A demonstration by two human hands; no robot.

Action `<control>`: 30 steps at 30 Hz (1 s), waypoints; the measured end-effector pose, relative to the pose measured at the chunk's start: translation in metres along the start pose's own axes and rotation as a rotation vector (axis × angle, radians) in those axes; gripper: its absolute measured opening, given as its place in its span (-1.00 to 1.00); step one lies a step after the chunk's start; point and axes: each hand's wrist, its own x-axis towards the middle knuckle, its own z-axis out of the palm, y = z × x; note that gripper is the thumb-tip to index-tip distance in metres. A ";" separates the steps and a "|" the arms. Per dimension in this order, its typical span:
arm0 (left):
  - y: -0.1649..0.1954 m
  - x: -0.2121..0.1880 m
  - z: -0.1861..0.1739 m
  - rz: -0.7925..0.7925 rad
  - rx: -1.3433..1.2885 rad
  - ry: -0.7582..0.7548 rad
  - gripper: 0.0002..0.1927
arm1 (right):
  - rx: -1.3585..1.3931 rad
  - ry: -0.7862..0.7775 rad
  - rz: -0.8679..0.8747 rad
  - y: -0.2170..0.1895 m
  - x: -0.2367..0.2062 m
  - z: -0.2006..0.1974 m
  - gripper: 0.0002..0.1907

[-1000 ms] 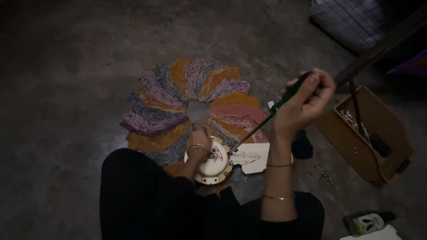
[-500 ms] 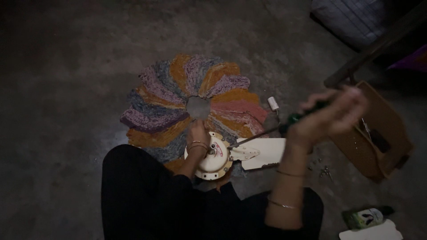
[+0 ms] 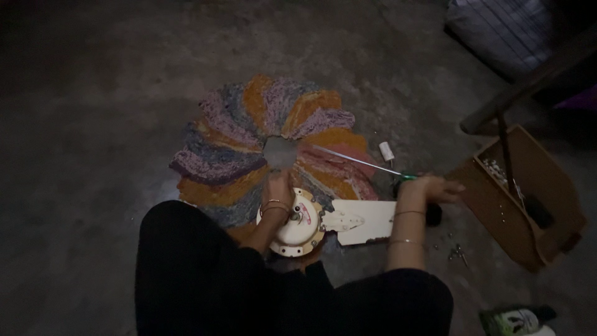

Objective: The person sits on the floor servicing a ceiling fan motor assembly. They hold the fan hub steady and use a screwdriver to unscrew and detach the fan blades one at a time, setting the removed blades aside on the floor next to a cardboard box.

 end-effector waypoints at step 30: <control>0.020 -0.002 -0.023 -0.193 0.187 -0.155 -0.96 | -1.020 -1.589 -0.442 -0.003 -0.138 -0.138 -0.69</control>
